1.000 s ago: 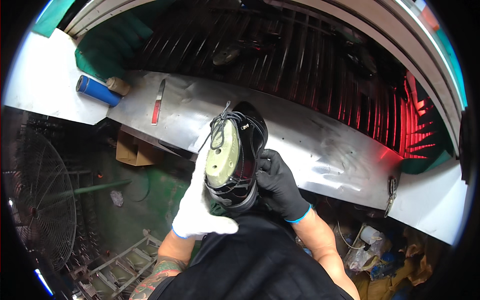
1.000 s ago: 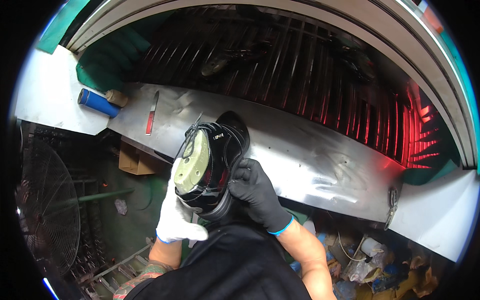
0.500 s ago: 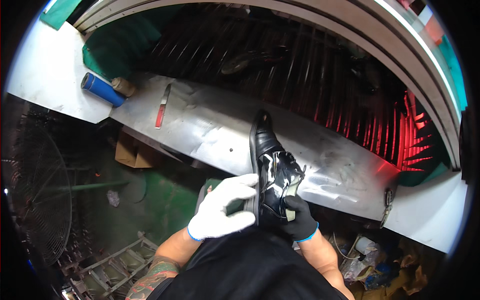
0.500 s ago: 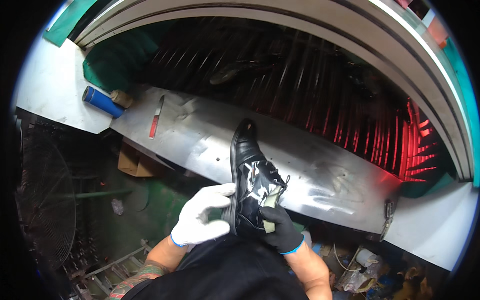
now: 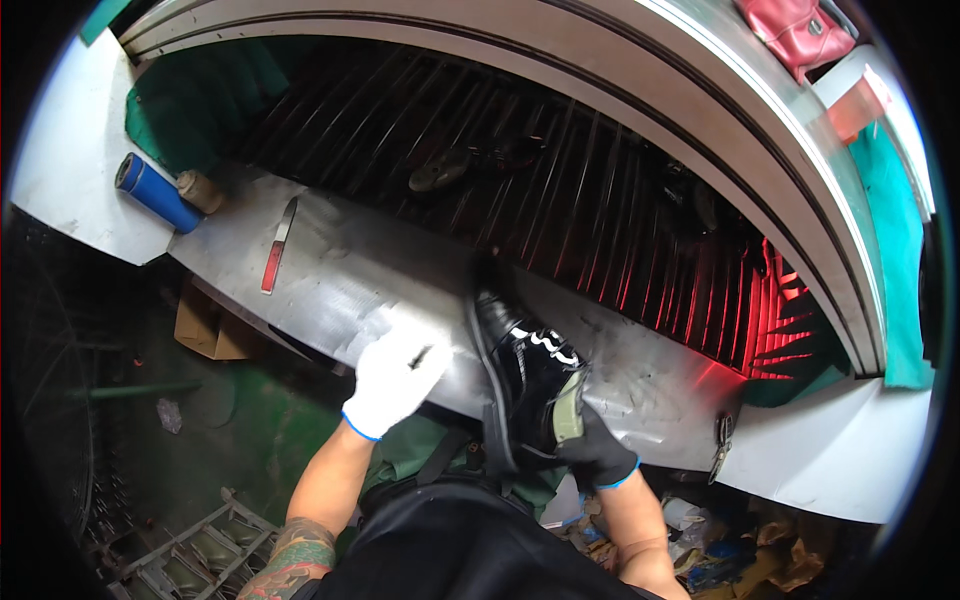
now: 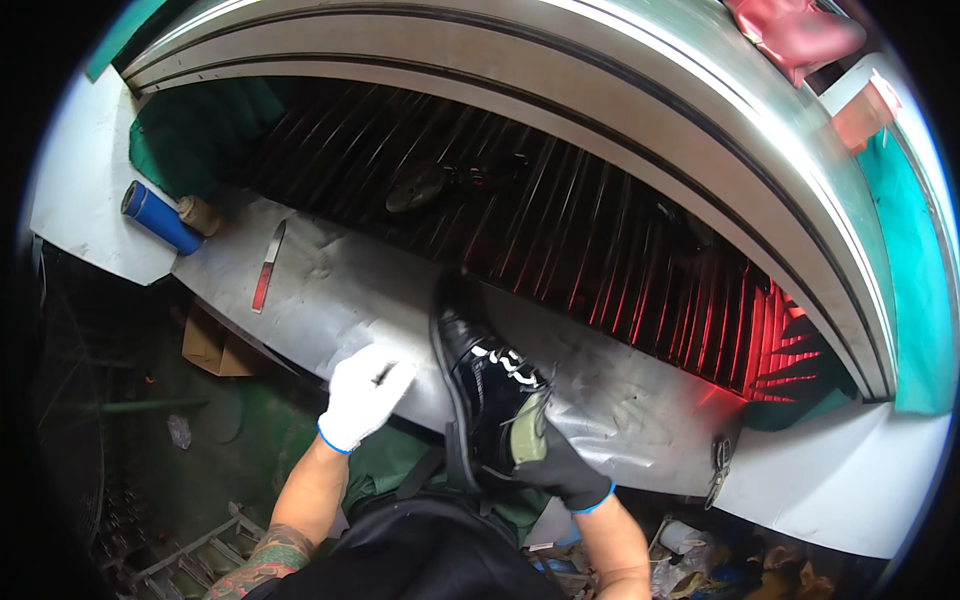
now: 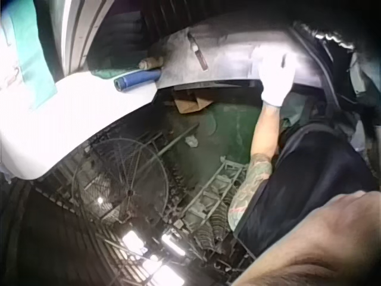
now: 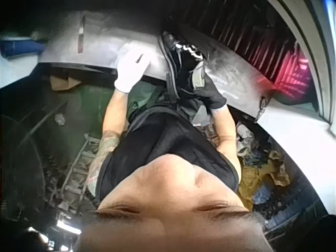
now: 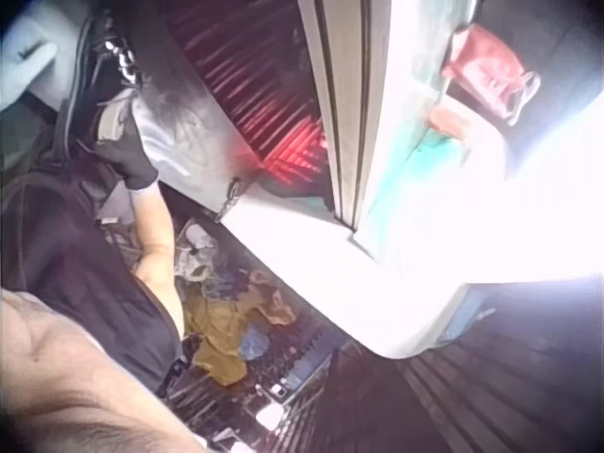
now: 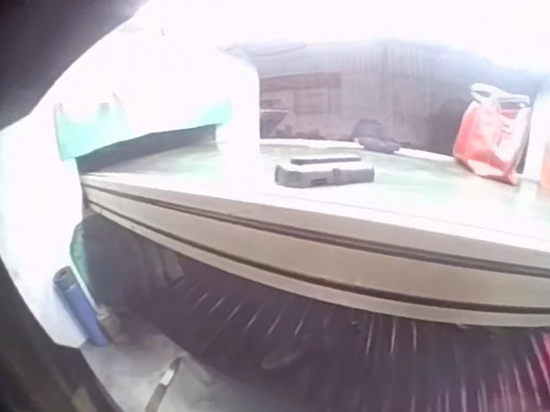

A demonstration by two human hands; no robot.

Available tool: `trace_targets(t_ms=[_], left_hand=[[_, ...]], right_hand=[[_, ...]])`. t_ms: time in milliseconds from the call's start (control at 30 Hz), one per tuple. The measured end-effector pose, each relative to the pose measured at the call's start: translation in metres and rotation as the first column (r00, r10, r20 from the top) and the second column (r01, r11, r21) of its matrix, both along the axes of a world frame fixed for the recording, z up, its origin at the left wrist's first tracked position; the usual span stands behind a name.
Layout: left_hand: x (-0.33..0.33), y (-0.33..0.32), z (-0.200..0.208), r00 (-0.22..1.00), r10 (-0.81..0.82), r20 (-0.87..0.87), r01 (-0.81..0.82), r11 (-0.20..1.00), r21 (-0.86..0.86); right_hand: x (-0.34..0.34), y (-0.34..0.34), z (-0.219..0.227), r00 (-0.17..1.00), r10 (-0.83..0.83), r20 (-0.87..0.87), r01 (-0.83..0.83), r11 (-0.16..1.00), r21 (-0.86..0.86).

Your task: The person cleans a pair of black shoes using a white cloth and a green sponge. They wipe the exterior and interior of the first shoe, then place it on a metal rack. They repeat the cleaning process on the second shoe, wiping the sole and upper parts before placing it on the rack.

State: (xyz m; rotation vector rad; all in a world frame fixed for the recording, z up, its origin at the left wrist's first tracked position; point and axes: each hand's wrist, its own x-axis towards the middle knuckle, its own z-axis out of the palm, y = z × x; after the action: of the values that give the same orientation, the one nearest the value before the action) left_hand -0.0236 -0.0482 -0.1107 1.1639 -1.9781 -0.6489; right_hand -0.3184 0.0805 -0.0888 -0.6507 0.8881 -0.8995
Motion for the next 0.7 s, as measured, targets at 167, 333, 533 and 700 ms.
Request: trace_targets(t_ms=[167, 333, 533, 700], left_hand=[[0.024, -0.01, -0.024, 0.985, 0.097, -0.146, -0.085, 0.993, 0.083], [0.032, -0.012, -0.029, 0.984, 0.177, -0.021, -0.178, 0.981, -0.077], [0.026, -0.021, -0.028, 0.993, 0.102, -0.056, -0.108, 0.987, -0.12], [0.027, -0.022, -0.028, 0.992, 0.093, -0.089, -0.103, 0.989, -0.108]], right_hand=[[-0.058, -0.091, 0.014, 0.967, -0.228, -0.115, 0.228, 0.973, -0.014], [-0.084, -0.237, -0.002, 0.925, -0.369, -0.087, 0.369, 0.929, -0.013], [-0.106, -0.361, -0.003, 0.839, -0.472, -0.271, 0.47, 0.879, -0.077], [-0.089, -0.446, -0.03, 0.807, -0.442, -0.391, 0.436, 0.893, -0.109]])
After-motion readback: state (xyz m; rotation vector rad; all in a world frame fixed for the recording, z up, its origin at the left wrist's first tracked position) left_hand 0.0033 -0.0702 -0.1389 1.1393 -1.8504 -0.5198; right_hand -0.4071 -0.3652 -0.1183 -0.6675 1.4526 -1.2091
